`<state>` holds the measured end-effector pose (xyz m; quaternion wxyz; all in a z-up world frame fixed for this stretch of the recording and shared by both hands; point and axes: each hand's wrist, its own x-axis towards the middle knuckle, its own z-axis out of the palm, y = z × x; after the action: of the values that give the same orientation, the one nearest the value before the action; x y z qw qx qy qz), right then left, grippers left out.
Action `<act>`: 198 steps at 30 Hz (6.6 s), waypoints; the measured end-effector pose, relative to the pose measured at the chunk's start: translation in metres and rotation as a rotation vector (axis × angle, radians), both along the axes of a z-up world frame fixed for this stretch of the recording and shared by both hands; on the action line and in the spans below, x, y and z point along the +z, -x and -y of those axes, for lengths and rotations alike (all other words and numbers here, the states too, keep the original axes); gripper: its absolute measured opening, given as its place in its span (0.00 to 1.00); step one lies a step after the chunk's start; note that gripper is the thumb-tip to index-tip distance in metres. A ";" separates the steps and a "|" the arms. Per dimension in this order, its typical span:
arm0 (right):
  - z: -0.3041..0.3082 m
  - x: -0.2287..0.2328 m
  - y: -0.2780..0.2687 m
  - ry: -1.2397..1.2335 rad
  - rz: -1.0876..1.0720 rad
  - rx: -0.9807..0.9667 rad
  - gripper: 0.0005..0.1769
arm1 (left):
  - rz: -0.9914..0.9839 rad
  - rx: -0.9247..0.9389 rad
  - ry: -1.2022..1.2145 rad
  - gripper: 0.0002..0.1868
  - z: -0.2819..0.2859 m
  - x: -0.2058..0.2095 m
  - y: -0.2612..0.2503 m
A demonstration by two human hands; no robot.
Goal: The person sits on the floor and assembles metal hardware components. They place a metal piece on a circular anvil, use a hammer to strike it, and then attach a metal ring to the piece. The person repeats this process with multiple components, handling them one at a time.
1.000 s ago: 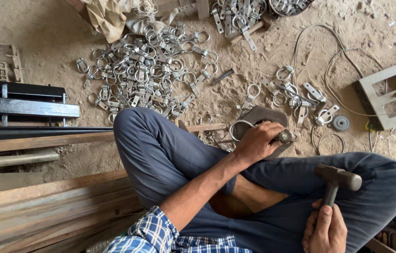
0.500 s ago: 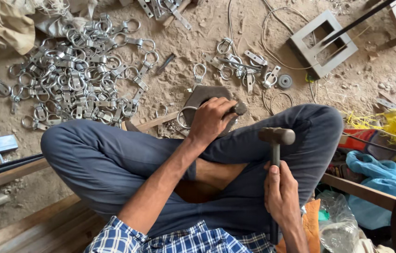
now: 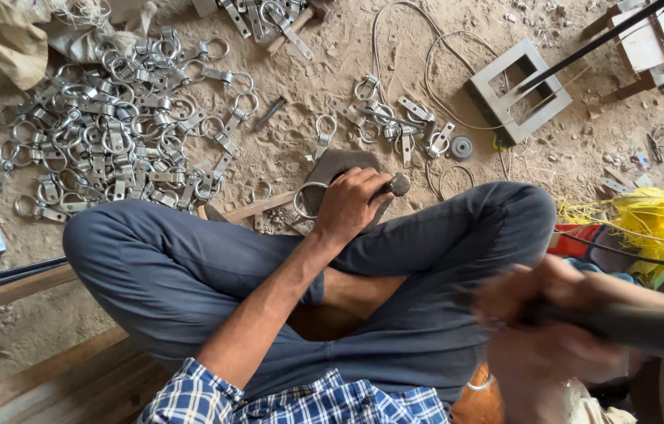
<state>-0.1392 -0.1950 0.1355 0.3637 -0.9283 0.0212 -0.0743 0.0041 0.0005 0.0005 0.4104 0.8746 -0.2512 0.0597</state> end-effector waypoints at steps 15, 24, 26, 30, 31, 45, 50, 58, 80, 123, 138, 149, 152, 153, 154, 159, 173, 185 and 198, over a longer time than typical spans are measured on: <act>-0.005 -0.001 0.043 -0.724 -0.393 -0.358 0.22 | -0.008 0.139 0.228 0.17 -0.003 -0.009 0.014; 0.017 -0.041 0.054 -0.949 -0.449 -0.428 0.23 | -0.063 0.200 0.158 0.11 -0.017 0.009 0.023; 0.019 -0.040 0.051 -0.940 -0.463 -0.424 0.23 | -0.057 0.215 0.131 0.13 -0.013 0.008 0.023; 0.023 -0.042 0.050 -0.990 -0.495 -0.413 0.24 | -0.052 0.228 0.053 0.14 -0.005 0.006 0.025; 0.024 -0.043 0.049 -1.017 -0.494 -0.402 0.25 | -0.049 0.230 0.041 0.14 -0.004 0.006 0.023; 0.029 -0.040 0.046 -1.057 -0.558 -0.369 0.27 | 0.009 0.233 -0.126 0.14 -0.004 0.006 0.029; 0.029 -0.040 0.046 -1.065 -0.552 -0.358 0.27 | -0.003 0.241 -0.131 0.15 -0.003 0.009 0.031; 0.026 -0.039 0.046 -1.024 -0.533 -0.354 0.26 | 0.009 0.141 -0.184 0.14 -0.004 0.023 0.019; -0.044 -0.007 -0.022 -0.247 -0.232 -0.095 0.11 | -0.075 0.179 -0.150 0.14 0.020 0.021 0.016; 0.033 -0.052 0.053 -1.029 -0.418 -0.405 0.21 | -0.039 0.284 0.052 0.15 -0.007 0.024 0.017; 0.037 -0.052 0.053 -1.071 -0.436 -0.392 0.25 | -0.050 0.281 -0.118 0.15 0.000 0.012 0.018; 0.030 -0.039 0.047 -0.958 -0.455 -0.426 0.23 | -0.153 0.048 0.176 0.17 -0.003 -0.012 0.010; 0.030 -0.041 0.048 -0.914 -0.452 -0.438 0.22 | -0.067 0.046 0.181 0.19 -0.003 -0.020 0.005; 0.032 -0.042 0.052 -0.901 -0.454 -0.438 0.21 | -0.033 0.052 0.179 0.19 -0.001 -0.026 0.004; 0.033 -0.047 0.055 -0.906 -0.431 -0.441 0.21 | -0.017 0.068 0.174 0.20 0.001 -0.031 0.004; 0.033 -0.068 0.065 -0.869 -0.287 -0.387 0.22 | -0.042 0.105 0.236 0.21 0.012 -0.038 0.000; 0.022 -0.075 0.078 -0.202 -0.192 -0.147 0.09 | -0.002 0.074 0.190 0.19 0.019 -0.041 0.005; 0.016 -0.065 0.013 -0.669 -0.211 -0.039 0.28 | -0.062 -0.001 -0.093 0.16 0.002 0.050 0.148; 0.042 -0.094 0.020 -0.628 -0.336 -0.246 0.13 | -0.309 -0.367 -0.115 0.15 -0.008 0.020 0.223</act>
<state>-0.1593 -0.2367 0.0412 0.6106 -0.7612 0.2136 0.0462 -0.2185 0.0088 0.0206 0.3976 0.8350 -0.3430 -0.1645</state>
